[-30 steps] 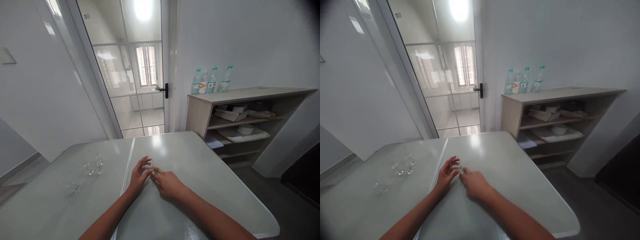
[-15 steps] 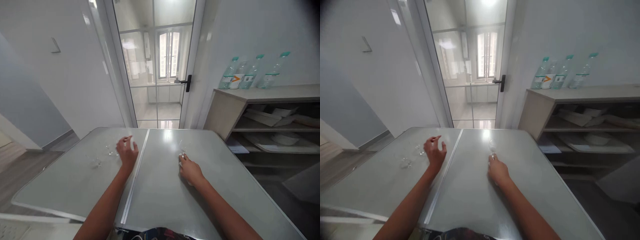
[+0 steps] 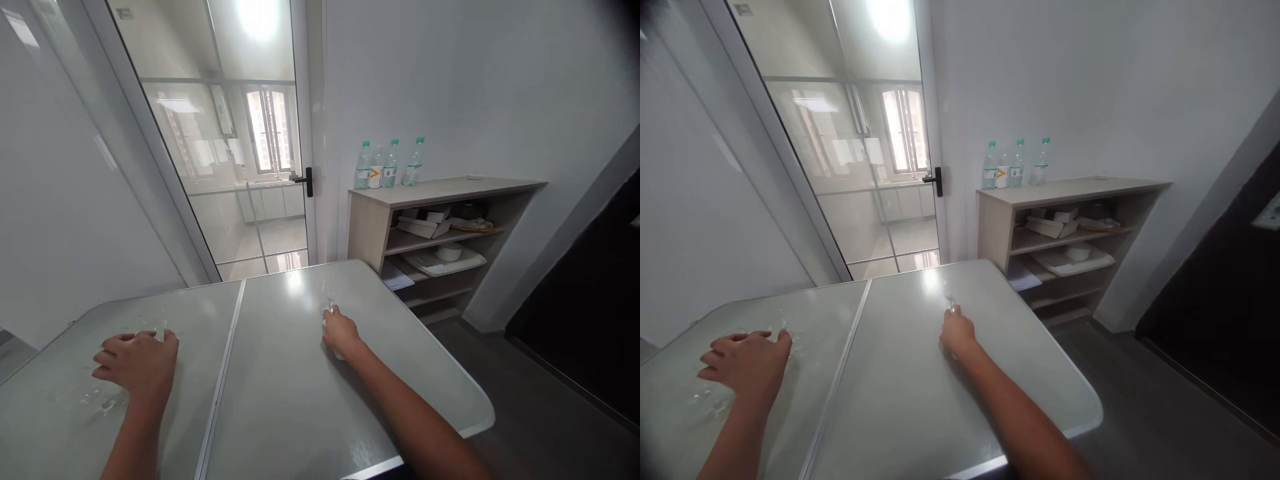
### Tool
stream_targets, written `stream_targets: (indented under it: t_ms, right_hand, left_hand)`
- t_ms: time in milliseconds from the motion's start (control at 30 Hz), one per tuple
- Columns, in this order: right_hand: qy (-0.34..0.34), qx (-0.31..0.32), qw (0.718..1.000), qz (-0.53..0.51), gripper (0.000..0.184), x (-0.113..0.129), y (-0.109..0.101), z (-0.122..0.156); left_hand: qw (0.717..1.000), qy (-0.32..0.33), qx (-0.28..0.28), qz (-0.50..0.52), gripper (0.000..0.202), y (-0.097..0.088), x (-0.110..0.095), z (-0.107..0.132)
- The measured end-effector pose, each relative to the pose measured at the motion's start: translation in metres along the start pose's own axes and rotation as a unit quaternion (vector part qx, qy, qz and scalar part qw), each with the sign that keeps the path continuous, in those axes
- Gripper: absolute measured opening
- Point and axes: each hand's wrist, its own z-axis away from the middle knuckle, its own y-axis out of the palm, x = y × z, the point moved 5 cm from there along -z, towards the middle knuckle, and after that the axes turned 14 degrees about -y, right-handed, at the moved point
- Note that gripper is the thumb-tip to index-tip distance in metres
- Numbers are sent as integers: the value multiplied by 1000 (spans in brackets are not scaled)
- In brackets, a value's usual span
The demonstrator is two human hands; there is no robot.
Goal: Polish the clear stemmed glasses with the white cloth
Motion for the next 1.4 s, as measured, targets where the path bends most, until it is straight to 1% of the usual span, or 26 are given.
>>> stream_targets:
  t_ms: [100,167,233,300,367,433,500,533,567,600,633,700,767,833,900,933,967,1000,1033,1067,1100,1200,1233,1267,1333,1400]
  right_hand:
    - [21,-21,1000,7,25,8,-8,7]
    - [2,-62,998,-8,18,20,-13,12]
    - [-69,-111,990,-56,13,37,-15,17]
    - [-147,-139,971,-127,7,53,-12,20]
    - [-191,-137,950,-204,7,63,-6,22]
    - [-214,-111,930,-276,8,70,1,21]
    - [-234,-85,908,-336,11,74,4,21]
    - [-242,-74,897,-361,14,76,5,20]
    - [-245,-63,887,-386,18,77,5,20]
    - [-244,-53,878,-409,24,77,6,20]
    - [-239,-48,868,-433,30,77,7,19]
    - [-227,-55,845,-481,38,76,7,18]
    - [-218,-75,816,-530,39,74,8,16]
    - [-208,-91,795,-563,33,72,10,14]
    - [-208,-106,793,-563,30,69,10,12]
    - [-214,-118,796,-554,31,68,8,12]
    - [-221,-131,800,-543,34,67,6,11]
    - [-229,-141,802,-533,38,66,3,11]
    - [-237,-145,803,-527,41,66,1,12]
    - [-243,-144,803,-525,43,67,0,12]
    - [-248,-140,802,-525,44,68,-1,13]
    - [-253,-129,806,-519,47,72,-1,14]
    - [-250,-130,808,-518,47,73,-1,15]
    - [-247,-131,809,-517,48,73,0,15]
    - [-247,-121,807,-523,49,76,2,17]
    - [-245,-95,803,-535,52,78,5,19]
  left_hand:
    - [1000,11,15,13,29,7,3,-1]
    - [999,20,6,35,21,7,2,-1]
    - [997,34,-11,69,16,1,-3,2]
    - [990,73,-25,120,17,-9,-14,8]
    - [975,116,-31,188,16,-22,-27,17]
    - [952,141,-17,272,13,-31,-37,27]
    - [924,129,31,358,11,-33,-43,36]
    - [906,104,70,403,11,-30,-44,39]
    - [881,68,120,453,13,-24,-45,43]
    - [844,23,178,505,15,-16,-47,47]
    - [795,-22,242,556,19,-7,-49,52]
    - [674,-99,363,636,28,9,-57,68]
    - [561,-161,451,675,33,20,-67,90]
    - [473,-224,529,668,30,28,-74,117]
    - [408,-285,602,624,29,33,-79,148]
    - [385,-300,630,604,31,33,-80,161]
    - [369,-305,652,588,36,34,-81,173]
    - [359,-300,672,575,42,34,-81,182]
    - [358,-285,686,565,49,34,-81,190]
    - [369,-259,697,558,55,35,-81,196]
    - [393,-225,702,550,59,36,-81,200]
    - [495,-117,700,502,74,40,-80,210]
    - [524,-96,697,480,79,41,-79,213]
    - [546,-86,693,462,81,43,-79,216]
    - [572,-87,681,449,78,43,-78,221]
    - [581,-93,666,459,76,41,-78,221]
